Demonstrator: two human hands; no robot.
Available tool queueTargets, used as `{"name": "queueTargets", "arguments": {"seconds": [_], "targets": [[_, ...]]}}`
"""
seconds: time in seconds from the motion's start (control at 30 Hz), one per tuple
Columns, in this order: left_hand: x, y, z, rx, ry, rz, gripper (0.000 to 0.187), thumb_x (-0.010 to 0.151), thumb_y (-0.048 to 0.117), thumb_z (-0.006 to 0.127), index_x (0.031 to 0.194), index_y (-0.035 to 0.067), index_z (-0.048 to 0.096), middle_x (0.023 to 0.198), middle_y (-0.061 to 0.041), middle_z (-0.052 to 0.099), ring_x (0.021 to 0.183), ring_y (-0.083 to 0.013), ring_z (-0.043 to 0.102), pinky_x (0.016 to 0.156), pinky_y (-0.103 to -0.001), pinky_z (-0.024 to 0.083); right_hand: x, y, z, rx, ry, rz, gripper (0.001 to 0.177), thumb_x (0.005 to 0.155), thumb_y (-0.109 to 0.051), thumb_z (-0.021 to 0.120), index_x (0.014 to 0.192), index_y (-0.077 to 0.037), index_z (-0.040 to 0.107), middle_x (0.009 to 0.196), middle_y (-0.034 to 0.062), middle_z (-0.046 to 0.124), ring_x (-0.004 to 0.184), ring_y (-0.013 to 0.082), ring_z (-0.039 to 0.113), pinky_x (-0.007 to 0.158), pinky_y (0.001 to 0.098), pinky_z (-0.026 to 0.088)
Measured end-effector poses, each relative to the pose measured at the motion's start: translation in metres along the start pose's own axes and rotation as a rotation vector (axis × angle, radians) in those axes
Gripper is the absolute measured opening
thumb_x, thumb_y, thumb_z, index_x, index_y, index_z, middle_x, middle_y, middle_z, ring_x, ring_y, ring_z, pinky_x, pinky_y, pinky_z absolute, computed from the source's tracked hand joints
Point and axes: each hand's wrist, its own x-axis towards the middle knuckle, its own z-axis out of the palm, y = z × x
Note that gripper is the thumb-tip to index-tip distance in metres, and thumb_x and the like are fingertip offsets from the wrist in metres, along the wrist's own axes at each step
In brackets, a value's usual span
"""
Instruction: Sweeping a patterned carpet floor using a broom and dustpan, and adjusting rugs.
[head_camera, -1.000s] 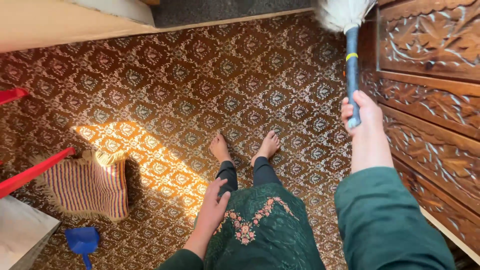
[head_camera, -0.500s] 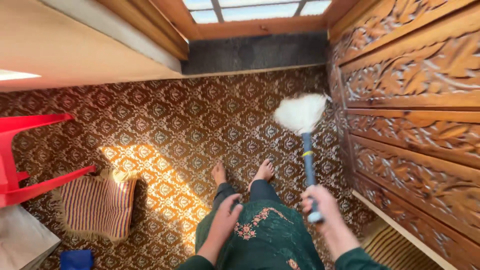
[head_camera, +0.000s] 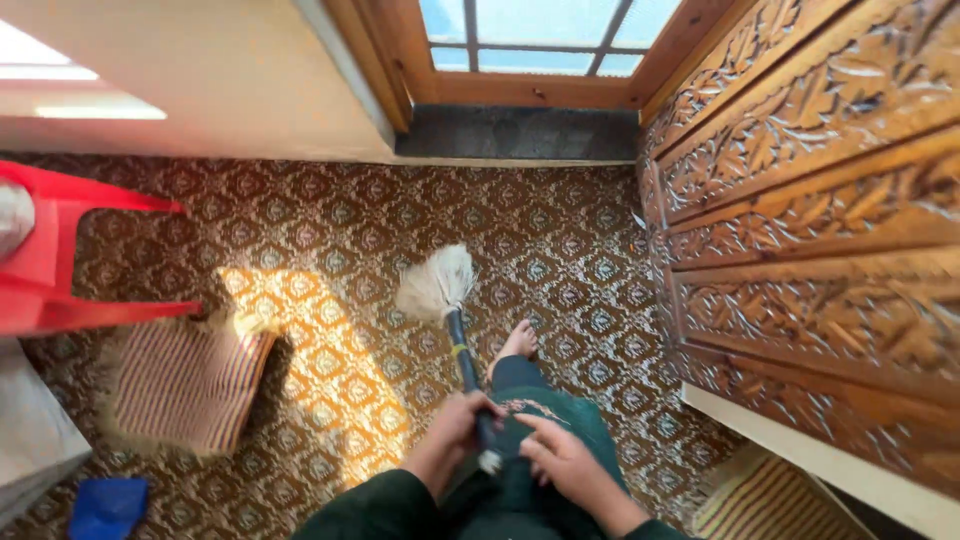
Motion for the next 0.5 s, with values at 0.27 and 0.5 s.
{"name": "queueTargets", "arguments": {"seconds": [0.27, 0.5], "targets": [[-0.119, -0.062, -0.092, -0.026, 0.090, 0.035, 0.020, 0.080, 0.013, 0.063, 0.082, -0.006, 0.071, 0.073, -0.016, 0.070, 0.063, -0.0254, 0.068, 0.059, -0.033, 0.057, -0.134, 0.090, -0.094, -0.812, 0.281, 0.081, 0.051, 0.096, -0.033, 0.065, 0.143, -0.015, 0.054, 0.108, 0.0010, 0.071, 0.093, 0.0124, 0.067, 0.081, 0.0318, 0.055], [-0.191, -0.116, -0.080, -0.135, 0.147, 0.054, 0.010, 0.083, 0.013, 0.062, 0.087, 0.003, 0.059, 0.071, -0.012, 0.065, 0.060, -0.0265, 0.066, 0.059, -0.040, 0.060, -0.285, 0.163, -0.410, 0.195, 0.982, -0.049, 0.023, 0.108, -0.030, 0.060, 0.106, -0.007, 0.059, 0.096, 0.0102, 0.062, 0.086, 0.0262, 0.061, 0.082, 0.0454, 0.055]]}}
